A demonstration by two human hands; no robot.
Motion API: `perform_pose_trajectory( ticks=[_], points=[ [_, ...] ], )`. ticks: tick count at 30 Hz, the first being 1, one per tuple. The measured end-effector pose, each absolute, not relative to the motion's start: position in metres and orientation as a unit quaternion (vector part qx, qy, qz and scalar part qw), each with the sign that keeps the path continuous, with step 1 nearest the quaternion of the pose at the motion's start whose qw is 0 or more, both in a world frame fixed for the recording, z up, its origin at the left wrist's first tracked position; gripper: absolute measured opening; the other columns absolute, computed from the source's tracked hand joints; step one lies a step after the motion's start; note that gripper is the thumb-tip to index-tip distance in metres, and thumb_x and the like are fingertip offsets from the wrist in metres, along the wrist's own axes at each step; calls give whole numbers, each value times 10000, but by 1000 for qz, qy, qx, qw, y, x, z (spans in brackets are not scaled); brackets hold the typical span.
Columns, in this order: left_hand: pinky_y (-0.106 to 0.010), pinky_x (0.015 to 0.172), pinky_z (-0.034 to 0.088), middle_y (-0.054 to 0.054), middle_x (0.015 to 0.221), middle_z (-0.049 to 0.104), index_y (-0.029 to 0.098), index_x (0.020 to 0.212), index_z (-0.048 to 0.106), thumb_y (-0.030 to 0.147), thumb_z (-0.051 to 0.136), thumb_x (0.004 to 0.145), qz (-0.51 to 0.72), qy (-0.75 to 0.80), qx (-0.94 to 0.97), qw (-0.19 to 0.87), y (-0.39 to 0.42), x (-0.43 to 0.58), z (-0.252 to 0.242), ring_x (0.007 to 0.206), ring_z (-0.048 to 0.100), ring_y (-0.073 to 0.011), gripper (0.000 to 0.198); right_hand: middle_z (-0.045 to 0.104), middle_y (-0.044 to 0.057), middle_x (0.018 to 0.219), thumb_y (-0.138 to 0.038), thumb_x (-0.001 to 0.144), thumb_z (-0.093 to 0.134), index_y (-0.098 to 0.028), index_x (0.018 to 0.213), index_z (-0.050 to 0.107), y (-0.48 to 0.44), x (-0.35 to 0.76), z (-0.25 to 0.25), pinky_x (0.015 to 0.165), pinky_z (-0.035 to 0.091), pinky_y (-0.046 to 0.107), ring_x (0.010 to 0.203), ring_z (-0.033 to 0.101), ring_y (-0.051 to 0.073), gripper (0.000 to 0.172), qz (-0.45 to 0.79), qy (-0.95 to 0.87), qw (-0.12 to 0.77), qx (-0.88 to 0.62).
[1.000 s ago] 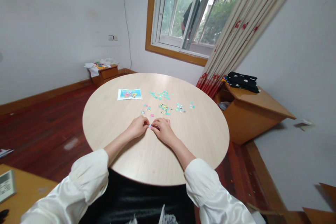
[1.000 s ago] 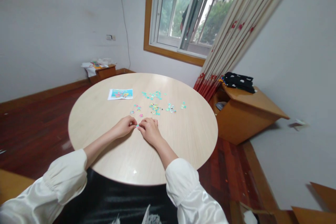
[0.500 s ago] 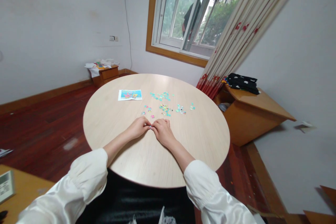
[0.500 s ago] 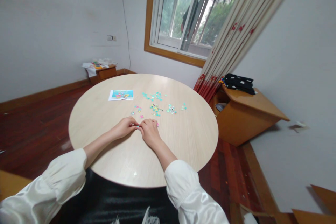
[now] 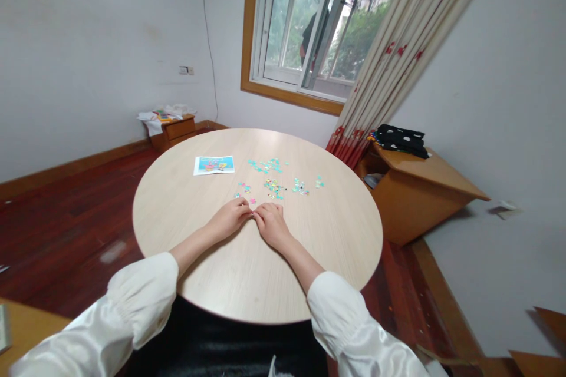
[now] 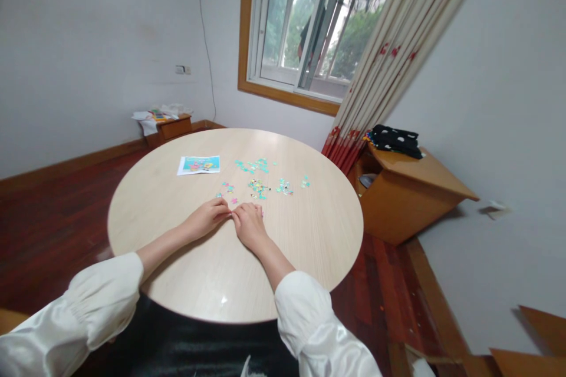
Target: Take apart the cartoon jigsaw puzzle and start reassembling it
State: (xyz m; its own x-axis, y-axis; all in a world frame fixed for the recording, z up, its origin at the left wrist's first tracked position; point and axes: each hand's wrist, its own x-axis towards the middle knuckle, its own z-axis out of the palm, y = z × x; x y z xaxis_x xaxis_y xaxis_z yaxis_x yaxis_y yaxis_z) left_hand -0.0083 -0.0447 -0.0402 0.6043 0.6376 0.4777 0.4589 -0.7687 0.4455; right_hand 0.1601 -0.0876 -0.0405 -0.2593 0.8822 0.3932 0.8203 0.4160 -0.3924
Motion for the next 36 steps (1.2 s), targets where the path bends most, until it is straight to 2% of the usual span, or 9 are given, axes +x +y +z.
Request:
perform_pose_trajectory(
  ticks=[5, 10, 12, 16, 19, 23, 28, 36],
  points=[
    [-257, 679, 440, -69, 769, 641, 154, 811, 694, 167, 509, 870, 364, 314, 871, 102, -33, 3, -20, 721, 584, -165, 194, 692, 54, 870, -278, 911, 459, -194, 830, 677, -69, 165, -28, 827, 392, 326, 867, 591, 178, 248, 170, -713, 434, -523],
    [-257, 699, 474, -49, 791, 725, 177, 868, 712, 194, 530, 852, 428, 328, 819, 198, -16, 27, 4, 702, 651, -163, 183, 671, 22, 665, -391, 788, 562, -184, 678, 674, -33, 176, -4, 651, 437, 280, 636, 594, 154, 260, 346, -584, 538, -500],
    [-286, 760, 496, -61, 859, 742, 179, 889, 719, 226, 547, 837, 474, 327, 783, 234, -10, 37, 5, 774, 676, -180, 186, 693, 27, 698, -389, 706, 637, -182, 710, 691, -23, 179, 2, 637, 440, 275, 658, 607, 156, 215, 389, -535, 572, -485],
    [-350, 843, 512, -107, 954, 738, 149, 881, 723, 353, 614, 779, 532, 322, 704, 342, -2, 48, -3, 881, 683, -216, 252, 722, 42, 803, -358, 590, 723, -186, 786, 714, -20, 181, 0, 672, 459, 284, 722, 614, 155, 261, 416, -459, 635, -461],
    [-356, 808, 531, -104, 892, 741, 142, 827, 716, 428, 699, 691, 530, 332, 654, 424, -1, 47, -8, 831, 686, -218, 318, 711, 27, 750, -327, 550, 755, -185, 789, 716, -25, 180, -5, 667, 466, 285, 676, 599, 141, 281, 438, -443, 636, -455],
    [-330, 742, 536, -66, 768, 726, 148, 761, 699, 426, 784, 593, 524, 350, 603, 489, -6, 41, -3, 723, 672, -193, 336, 702, 14, 716, -311, 546, 772, -186, 768, 720, -32, 180, -4, 664, 473, 285, 646, 590, 132, 260, 454, -447, 626, -449],
    [-311, 707, 527, -44, 708, 701, 144, 729, 690, 422, 813, 553, 525, 348, 567, 531, -13, 40, 5, 653, 643, -163, 352, 709, 19, 738, -336, 591, 761, -195, 754, 730, -35, 181, 1, 696, 483, 296, 656, 593, 131, 218, 463, -458, 616, -444],
    [-299, 697, 520, -29, 686, 689, 134, 735, 684, 456, 811, 547, 531, 338, 538, 561, -14, 41, 4, 614, 616, -134, 394, 720, 45, 810, -388, 603, 756, -190, 773, 735, -35, 182, -3, 713, 490, 303, 717, 614, 148, 262, 455, -470, 607, -451]
  ],
)
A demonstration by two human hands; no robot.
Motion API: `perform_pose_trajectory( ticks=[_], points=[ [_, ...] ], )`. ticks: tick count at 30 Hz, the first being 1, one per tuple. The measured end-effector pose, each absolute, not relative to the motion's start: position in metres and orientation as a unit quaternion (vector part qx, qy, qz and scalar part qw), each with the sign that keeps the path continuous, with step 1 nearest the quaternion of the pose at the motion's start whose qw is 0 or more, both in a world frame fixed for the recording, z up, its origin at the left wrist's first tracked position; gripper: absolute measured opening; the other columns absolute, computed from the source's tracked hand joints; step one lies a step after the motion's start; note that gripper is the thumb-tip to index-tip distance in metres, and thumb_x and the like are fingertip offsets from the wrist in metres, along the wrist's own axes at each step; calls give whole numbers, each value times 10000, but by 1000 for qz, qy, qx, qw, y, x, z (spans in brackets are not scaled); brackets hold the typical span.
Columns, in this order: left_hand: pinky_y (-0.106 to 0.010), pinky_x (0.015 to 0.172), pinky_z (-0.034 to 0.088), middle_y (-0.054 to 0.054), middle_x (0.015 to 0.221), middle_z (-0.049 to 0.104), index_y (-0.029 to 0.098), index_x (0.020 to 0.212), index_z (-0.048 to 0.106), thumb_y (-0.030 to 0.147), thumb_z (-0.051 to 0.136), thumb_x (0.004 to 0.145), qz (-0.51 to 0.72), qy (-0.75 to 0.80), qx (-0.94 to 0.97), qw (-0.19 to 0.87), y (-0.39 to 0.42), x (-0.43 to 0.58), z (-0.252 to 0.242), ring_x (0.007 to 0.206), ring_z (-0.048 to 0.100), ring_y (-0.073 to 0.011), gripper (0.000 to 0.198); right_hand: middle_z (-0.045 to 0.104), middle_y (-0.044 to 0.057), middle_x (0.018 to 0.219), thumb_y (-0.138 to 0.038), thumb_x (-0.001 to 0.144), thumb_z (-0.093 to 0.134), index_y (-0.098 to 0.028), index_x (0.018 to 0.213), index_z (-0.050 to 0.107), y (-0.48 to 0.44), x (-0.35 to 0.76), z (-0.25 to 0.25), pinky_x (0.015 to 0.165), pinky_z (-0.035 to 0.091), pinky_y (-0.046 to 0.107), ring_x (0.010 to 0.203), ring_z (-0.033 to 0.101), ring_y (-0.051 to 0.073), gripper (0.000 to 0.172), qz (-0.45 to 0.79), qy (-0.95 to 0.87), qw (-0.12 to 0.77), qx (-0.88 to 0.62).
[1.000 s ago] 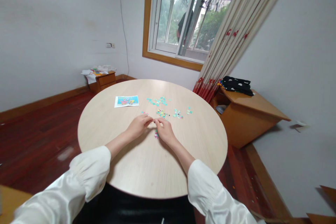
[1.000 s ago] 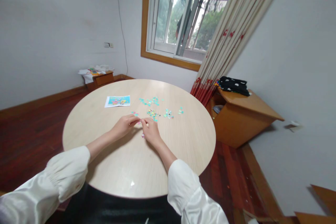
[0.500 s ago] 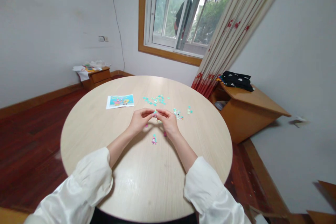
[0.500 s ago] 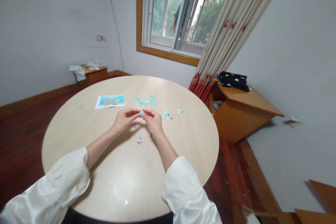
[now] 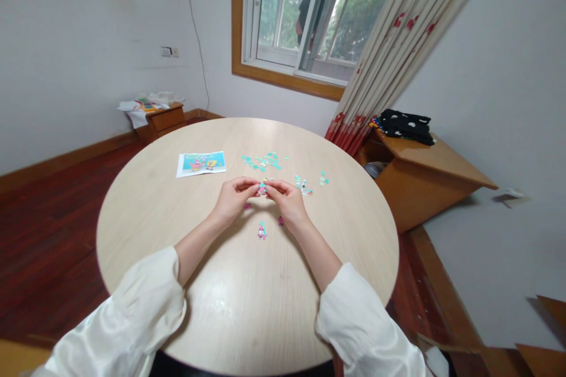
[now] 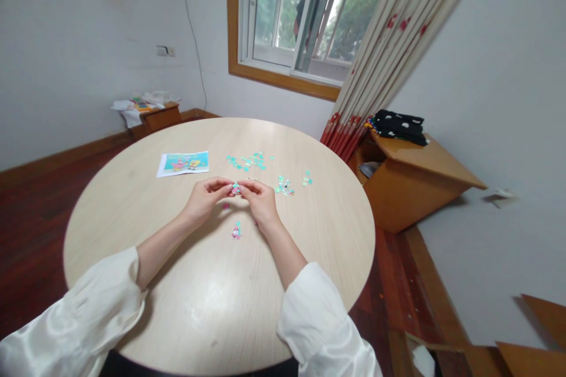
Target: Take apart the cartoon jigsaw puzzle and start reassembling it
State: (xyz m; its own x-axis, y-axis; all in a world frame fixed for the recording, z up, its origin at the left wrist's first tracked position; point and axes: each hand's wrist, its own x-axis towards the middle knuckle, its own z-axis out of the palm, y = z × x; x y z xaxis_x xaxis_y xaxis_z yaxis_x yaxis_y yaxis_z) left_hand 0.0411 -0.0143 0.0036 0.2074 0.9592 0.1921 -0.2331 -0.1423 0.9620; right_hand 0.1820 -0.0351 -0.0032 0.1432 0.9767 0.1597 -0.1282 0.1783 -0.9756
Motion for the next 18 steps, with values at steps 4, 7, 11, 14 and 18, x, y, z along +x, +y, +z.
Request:
perform_pose_trajectory(
  ticks=[4, 7, 11, 14, 18],
  points=[
    [-316, 698, 526, -35, 692, 693, 136, 727, 676, 471, 815, 523, 522, 348, 542, 560, -14, 39, 3, 637, 634, -154, 415, 722, 51, 826, -378, 607, 754, -191, 771, 732, -36, 185, -3, 711, 487, 303, 736, 623, 155, 250, 445, -477, 602, -461],
    [-318, 677, 524, -44, 690, 697, 140, 707, 669, 465, 813, 526, 513, 356, 558, 547, -13, 39, 2, 636, 638, -165, 398, 718, 45, 780, -364, 602, 757, -188, 770, 733, -36, 187, -2, 702, 487, 304, 703, 623, 153, 244, 450, -482, 590, -465],
    [-296, 646, 513, -38, 672, 688, 143, 681, 661, 427, 809, 544, 515, 359, 570, 531, -13, 38, 1, 614, 627, -153, 348, 703, 36, 735, -351, 613, 746, -182, 766, 728, -36, 188, -1, 706, 484, 309, 689, 620, 151, 229, 457, -496, 578, -460],
    [-288, 642, 504, -31, 666, 678, 143, 685, 663, 402, 800, 557, 509, 358, 577, 529, -12, 38, 1, 607, 618, -145, 320, 696, 29, 726, -345, 610, 748, -184, 752, 721, -35, 188, -1, 730, 484, 318, 691, 616, 149, 217, 461, -503, 576, -450],
    [-282, 629, 494, -29, 659, 671, 144, 683, 654, 395, 787, 572, 507, 357, 579, 530, -12, 38, 0, 601, 613, -142, 305, 698, 25, 724, -334, 581, 761, -185, 748, 721, -34, 188, -3, 727, 488, 319, 669, 610, 141, 228, 470, -494, 578, -449]
  ],
)
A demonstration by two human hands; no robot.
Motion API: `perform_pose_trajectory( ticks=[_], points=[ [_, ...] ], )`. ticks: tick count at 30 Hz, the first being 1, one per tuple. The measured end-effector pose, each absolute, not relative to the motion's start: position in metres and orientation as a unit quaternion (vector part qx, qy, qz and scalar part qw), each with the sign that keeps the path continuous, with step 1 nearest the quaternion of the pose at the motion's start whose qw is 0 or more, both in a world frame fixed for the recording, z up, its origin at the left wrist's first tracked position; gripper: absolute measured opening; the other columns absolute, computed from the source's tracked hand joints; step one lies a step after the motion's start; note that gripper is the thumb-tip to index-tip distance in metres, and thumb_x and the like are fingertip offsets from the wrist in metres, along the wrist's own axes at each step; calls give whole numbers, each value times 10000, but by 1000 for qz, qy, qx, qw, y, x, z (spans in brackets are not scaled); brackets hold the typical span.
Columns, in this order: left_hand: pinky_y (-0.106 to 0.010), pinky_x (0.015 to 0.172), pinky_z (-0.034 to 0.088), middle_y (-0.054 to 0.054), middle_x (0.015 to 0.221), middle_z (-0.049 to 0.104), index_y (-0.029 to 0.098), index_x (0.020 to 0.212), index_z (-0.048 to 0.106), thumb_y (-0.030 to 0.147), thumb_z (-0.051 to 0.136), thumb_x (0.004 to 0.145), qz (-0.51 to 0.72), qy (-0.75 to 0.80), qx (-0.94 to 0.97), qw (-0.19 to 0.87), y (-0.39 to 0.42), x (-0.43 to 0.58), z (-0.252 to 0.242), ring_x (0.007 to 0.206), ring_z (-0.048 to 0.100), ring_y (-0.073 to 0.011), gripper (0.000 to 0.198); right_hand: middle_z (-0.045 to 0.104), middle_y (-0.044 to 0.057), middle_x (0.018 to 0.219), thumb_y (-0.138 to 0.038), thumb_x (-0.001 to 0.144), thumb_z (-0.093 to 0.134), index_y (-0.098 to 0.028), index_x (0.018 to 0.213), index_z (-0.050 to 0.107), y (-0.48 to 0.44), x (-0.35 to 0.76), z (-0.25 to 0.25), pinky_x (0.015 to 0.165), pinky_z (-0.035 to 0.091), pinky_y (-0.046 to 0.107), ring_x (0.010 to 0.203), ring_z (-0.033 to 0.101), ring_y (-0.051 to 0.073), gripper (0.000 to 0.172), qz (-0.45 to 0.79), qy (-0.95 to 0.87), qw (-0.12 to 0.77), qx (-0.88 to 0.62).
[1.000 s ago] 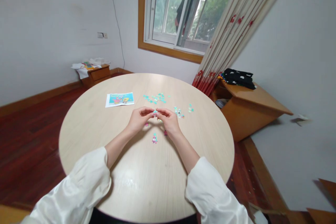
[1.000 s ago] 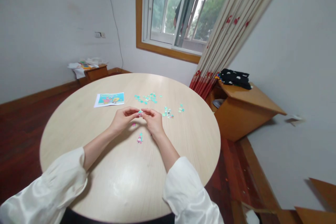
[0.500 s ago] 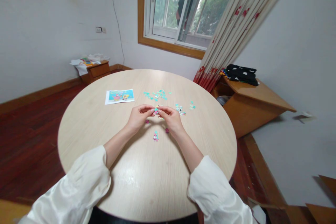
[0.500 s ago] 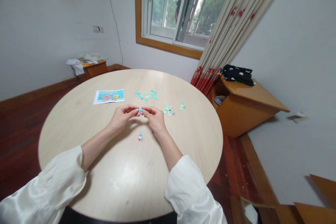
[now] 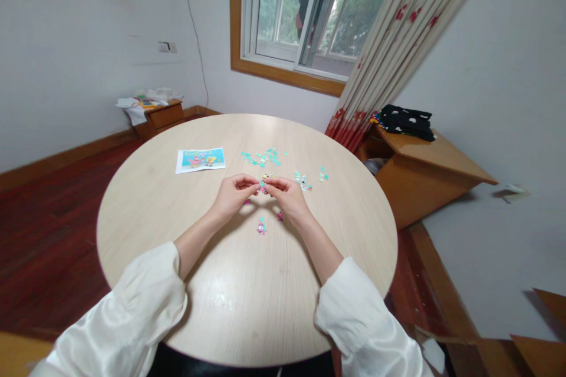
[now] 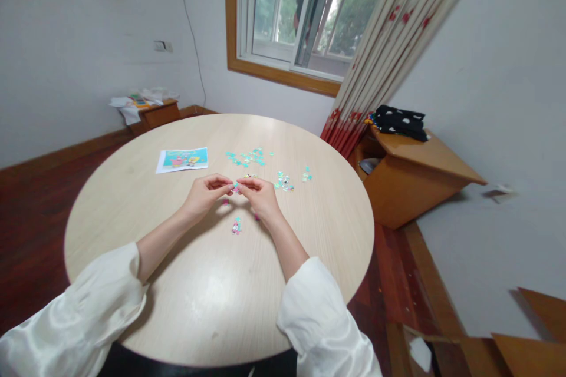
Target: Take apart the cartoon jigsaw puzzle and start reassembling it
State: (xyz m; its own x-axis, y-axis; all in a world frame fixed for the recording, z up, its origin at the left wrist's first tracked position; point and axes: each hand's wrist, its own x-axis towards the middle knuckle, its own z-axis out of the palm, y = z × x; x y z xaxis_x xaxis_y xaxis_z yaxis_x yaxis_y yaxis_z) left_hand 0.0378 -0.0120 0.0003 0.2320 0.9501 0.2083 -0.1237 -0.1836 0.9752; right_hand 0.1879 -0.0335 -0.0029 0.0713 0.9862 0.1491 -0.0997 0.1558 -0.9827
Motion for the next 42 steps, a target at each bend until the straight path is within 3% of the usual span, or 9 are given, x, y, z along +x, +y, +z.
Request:
perform_pose_trajectory(
  ticks=[42],
  points=[
    [-248, 572, 468, -11, 637, 648, 152, 694, 648, 398, 769, 583, 495, 365, 594, 519, -14, 38, 2, 583, 582, -126, 295, 699, 22, 722, -323, 598, 751, -191, 787, 730, -35, 192, -2, 739, 488, 319, 692, 618, 143, 231, 476, -507, 557, -453]
  ],
)
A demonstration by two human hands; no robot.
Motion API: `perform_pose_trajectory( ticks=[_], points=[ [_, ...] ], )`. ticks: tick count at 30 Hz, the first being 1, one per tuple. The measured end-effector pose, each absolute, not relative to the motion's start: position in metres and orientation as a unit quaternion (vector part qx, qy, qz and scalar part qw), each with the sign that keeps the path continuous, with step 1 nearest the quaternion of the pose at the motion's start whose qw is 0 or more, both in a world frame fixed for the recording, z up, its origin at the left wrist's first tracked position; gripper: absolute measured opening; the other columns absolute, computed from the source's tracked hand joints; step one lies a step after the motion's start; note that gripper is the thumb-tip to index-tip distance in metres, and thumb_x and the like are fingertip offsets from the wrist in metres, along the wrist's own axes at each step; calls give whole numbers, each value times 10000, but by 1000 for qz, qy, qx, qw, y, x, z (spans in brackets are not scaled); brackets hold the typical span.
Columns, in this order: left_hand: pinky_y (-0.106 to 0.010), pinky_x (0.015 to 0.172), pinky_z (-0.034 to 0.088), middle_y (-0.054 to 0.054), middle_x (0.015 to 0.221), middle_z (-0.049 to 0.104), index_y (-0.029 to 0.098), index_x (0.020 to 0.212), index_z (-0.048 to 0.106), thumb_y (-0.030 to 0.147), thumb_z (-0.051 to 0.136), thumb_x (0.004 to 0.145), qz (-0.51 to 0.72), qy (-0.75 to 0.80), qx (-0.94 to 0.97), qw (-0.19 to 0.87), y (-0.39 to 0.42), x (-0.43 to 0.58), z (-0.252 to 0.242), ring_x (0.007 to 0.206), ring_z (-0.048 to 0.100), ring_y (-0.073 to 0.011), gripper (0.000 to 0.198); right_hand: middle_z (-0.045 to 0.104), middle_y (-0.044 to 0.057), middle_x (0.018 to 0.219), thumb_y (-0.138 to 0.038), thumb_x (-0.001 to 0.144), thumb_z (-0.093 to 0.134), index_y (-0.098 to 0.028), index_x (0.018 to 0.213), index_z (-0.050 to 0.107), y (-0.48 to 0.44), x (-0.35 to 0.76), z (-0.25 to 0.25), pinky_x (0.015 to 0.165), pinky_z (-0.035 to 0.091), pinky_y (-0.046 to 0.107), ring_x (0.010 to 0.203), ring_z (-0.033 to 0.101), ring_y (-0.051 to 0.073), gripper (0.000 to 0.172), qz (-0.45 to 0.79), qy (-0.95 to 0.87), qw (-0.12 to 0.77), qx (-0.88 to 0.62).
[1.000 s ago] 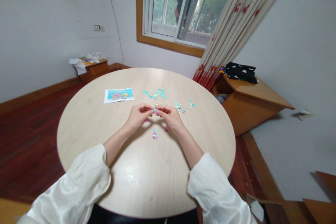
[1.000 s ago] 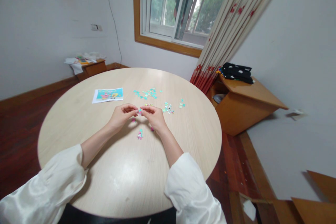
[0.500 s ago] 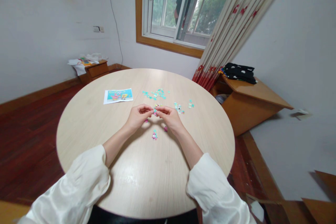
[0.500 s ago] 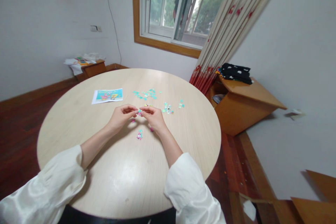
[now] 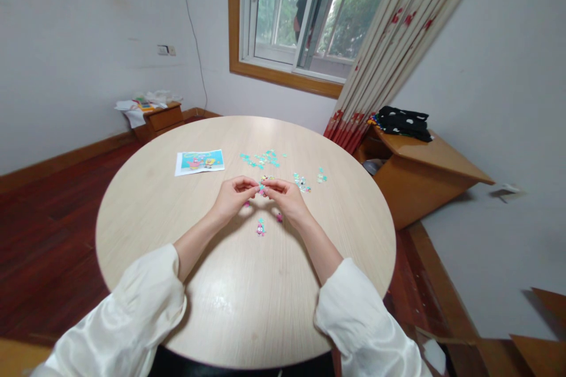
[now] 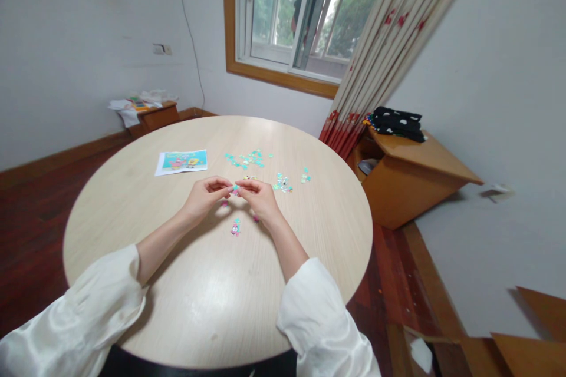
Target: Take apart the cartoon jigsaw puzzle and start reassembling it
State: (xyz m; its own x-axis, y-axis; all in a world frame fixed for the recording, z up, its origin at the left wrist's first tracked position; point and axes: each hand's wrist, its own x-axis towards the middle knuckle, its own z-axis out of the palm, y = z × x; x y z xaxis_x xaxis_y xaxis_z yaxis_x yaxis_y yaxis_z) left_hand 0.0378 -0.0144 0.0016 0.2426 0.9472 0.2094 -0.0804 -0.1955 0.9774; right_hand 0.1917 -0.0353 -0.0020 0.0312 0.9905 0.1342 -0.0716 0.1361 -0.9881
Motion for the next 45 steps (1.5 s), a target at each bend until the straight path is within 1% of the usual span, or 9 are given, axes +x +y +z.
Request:
perform_pose_trajectory(
  ticks=[9, 14, 20, 25, 34, 41, 45],
  points=[
    [-257, 585, 460, -12, 641, 646, 153, 700, 652, 387, 762, 579, 494, 370, 590, 520, -13, 37, 1, 589, 578, -131, 285, 706, 39, 759, -329, 601, 750, -191, 795, 736, -35, 192, -2, 742, 485, 322, 713, 618, 152, 238, 479, -508, 556, -451],
    [-249, 592, 450, -8, 647, 645, 149, 688, 654, 373, 760, 566, 500, 365, 578, 532, -15, 38, 3, 579, 562, -118, 276, 700, 35, 735, -318, 598, 737, -177, 793, 733, -35, 191, -1, 735, 477, 316, 689, 603, 142, 241, 478, -505, 556, -455],
    [-268, 624, 461, -13, 661, 647, 152, 690, 661, 383, 757, 571, 501, 364, 580, 529, -16, 39, 4, 592, 560, -126, 277, 686, 24, 710, -293, 600, 717, -171, 786, 725, -36, 191, 1, 728, 469, 310, 671, 594, 134, 223, 483, -502, 557, -452],
    [-261, 616, 454, -7, 646, 638, 152, 685, 659, 352, 749, 572, 500, 362, 577, 535, -16, 39, 5, 581, 549, -119, 247, 686, 26, 720, -293, 608, 703, -171, 793, 723, -36, 191, 1, 732, 467, 312, 678, 591, 133, 223, 478, -505, 556, -455],
    [-247, 589, 432, -10, 632, 640, 146, 691, 663, 340, 752, 553, 499, 368, 566, 543, -15, 38, 5, 580, 554, -122, 254, 692, 43, 755, -315, 627, 685, -169, 820, 724, -35, 192, -2, 728, 463, 312, 709, 593, 143, 245, 468, -519, 547, -462],
    [-240, 572, 422, -2, 596, 624, 150, 688, 654, 352, 749, 552, 499, 372, 569, 537, -15, 38, 3, 569, 549, -122, 261, 677, 22, 705, -275, 630, 650, -171, 788, 717, -36, 192, 1, 698, 454, 299, 660, 588, 131, 201, 477, -505, 553, -459],
    [-241, 562, 428, -4, 597, 628, 155, 687, 651, 377, 760, 546, 497, 380, 572, 531, -14, 38, 2, 565, 552, -127, 285, 661, 15, 669, -306, 649, 650, -169, 795, 718, -36, 191, 2, 678, 443, 290, 641, 584, 126, 212, 482, -498, 551, -464]
  ],
)
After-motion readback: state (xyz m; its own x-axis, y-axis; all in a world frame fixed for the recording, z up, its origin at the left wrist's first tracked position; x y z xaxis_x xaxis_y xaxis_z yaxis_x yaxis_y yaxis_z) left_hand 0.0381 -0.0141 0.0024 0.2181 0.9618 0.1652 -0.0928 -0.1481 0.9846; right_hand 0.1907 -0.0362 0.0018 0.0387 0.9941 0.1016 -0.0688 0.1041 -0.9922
